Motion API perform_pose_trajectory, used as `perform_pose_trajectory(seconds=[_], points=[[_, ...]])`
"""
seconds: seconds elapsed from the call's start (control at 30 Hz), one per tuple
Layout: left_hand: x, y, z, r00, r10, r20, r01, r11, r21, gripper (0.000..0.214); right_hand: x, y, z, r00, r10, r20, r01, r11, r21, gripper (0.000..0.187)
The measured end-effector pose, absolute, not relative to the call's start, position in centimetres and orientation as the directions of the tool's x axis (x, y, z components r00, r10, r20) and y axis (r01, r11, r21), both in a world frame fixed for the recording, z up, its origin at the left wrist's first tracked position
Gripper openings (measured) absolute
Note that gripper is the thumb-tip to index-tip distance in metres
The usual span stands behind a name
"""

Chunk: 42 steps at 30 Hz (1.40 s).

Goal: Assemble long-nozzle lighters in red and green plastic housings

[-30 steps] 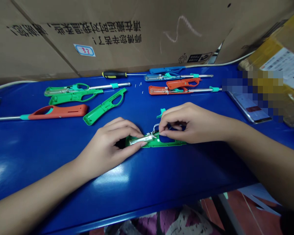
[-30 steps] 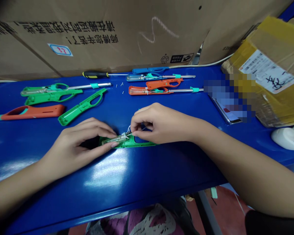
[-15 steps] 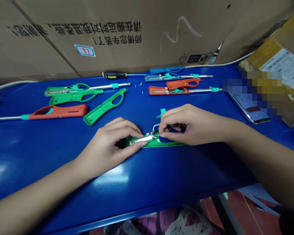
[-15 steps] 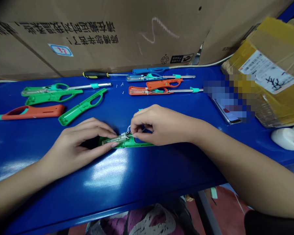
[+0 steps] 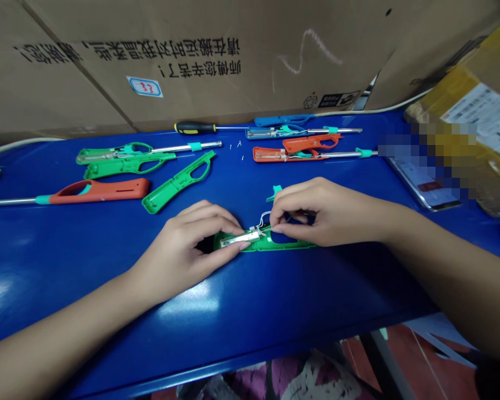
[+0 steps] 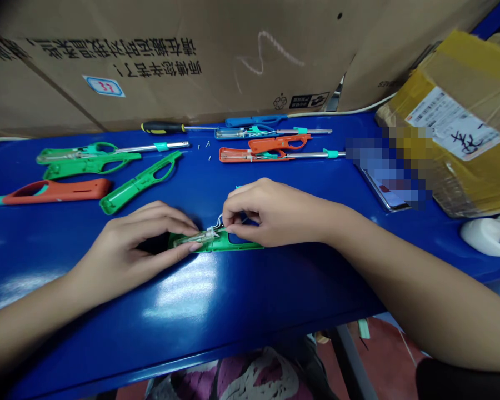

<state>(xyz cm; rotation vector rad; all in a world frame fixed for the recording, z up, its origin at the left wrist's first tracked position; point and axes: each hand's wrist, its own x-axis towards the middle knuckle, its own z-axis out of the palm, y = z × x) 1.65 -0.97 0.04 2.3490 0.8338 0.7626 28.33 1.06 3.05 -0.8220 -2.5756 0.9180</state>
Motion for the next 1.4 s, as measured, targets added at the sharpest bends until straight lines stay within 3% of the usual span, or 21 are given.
perform_pose_trajectory(seconds=[1.4], points=[[1.72,-0.99,0.22,0.651,0.686,0.325,0.386,-0.667,0.637,0.008,28.29,1.01,3.06,-0.801,0.592,0.089,0.407,0.648,-0.643,0.014]])
